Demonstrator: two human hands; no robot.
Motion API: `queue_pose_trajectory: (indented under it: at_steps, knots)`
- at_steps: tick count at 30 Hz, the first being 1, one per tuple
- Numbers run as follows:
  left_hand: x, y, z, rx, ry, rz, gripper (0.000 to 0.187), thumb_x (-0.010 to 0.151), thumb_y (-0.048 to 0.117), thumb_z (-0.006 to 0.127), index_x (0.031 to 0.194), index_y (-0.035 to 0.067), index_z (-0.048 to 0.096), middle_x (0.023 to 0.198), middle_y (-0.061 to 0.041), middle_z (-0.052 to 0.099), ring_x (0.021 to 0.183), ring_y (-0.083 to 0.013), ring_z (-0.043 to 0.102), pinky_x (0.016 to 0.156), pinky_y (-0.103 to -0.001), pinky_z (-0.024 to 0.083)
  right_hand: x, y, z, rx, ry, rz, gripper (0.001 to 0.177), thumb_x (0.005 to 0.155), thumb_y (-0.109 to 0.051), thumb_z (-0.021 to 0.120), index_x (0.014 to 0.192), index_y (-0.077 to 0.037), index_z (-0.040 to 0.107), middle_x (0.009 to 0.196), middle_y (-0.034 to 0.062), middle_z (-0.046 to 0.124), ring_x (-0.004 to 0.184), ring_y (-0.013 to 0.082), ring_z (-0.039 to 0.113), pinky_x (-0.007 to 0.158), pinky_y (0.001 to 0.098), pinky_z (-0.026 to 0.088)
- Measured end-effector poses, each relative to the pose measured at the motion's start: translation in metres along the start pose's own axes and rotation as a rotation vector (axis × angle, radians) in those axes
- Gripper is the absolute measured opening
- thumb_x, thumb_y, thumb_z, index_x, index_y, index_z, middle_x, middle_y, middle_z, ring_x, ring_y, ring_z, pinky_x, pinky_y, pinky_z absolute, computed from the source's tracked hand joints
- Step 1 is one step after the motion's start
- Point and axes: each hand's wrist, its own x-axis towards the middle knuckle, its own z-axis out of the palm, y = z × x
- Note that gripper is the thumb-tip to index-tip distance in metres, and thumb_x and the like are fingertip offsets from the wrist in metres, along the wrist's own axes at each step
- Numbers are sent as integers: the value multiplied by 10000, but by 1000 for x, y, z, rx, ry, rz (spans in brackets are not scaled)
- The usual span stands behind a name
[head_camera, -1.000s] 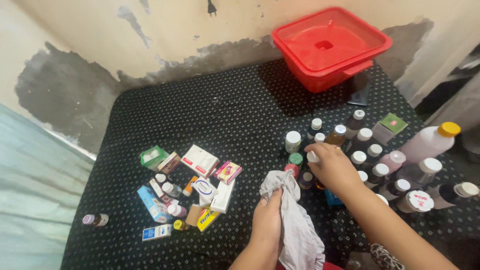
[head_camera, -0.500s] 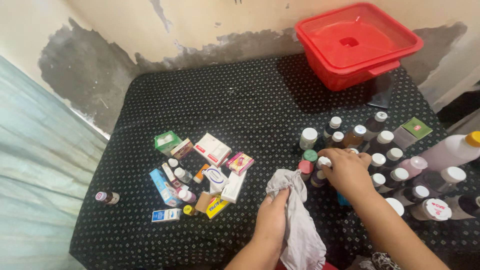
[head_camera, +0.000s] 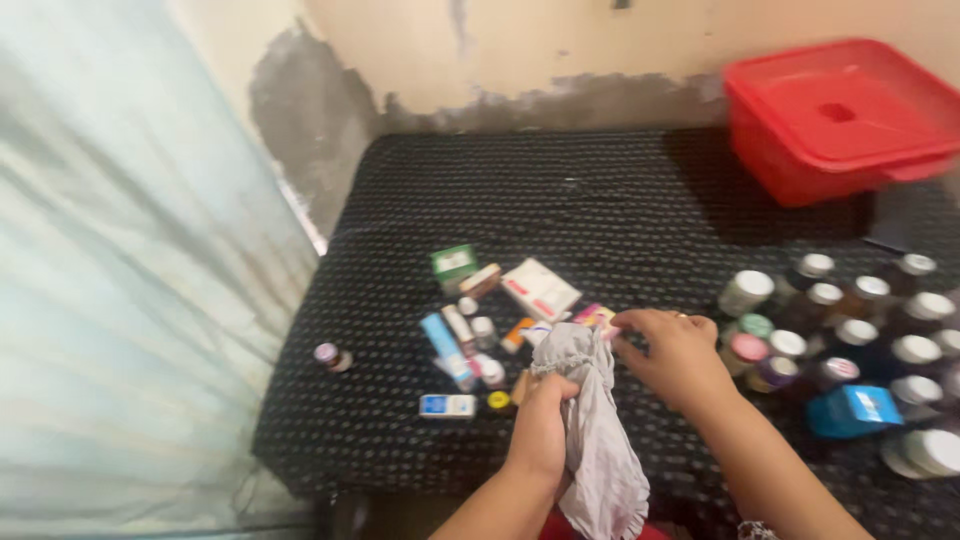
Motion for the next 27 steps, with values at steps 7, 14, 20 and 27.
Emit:
queue_pose_trajectory:
  at_steps: [7,14,20,27]
  knots:
    - [-26,76,-78,-35,218,138,410,801,107,505,1198,38,580,1026,-113,649,882,-223,652,774,-354,557,20,-122,63,65,-182,-222,324,791,-261,736,1108,-199,715,1146,-8,751,1131,217,671,954,483,405]
    - [-62,140,-142,-47,385,108,498,802,130,500,1290,55,560,1094,-115,646,929,-219,652,814,-362,557,38,-210,154,131,-274,-426,469,772,-185,708,1239,-151,675,1383,56,606,1274,294,559,1012,517,417]
    - [-83,175,-186,-2,509,76,535,792,175,508,1315,83,571,1113,-102,655,968,-229,635,859,-377,536,57,-272,215,308,-428,-516,481,754,-294,753,1214,-158,712,1546,156,410,1339,413,455,1128,482,386]
    - [-88,183,-243,32,564,131,518,802,178,522,1294,31,590,1150,-116,662,1017,-228,640,895,-360,526,78,-306,281,290,-400,-513,651,739,-361,829,1354,-211,678,1608,262,281,1390,496,315,1135,490,289]
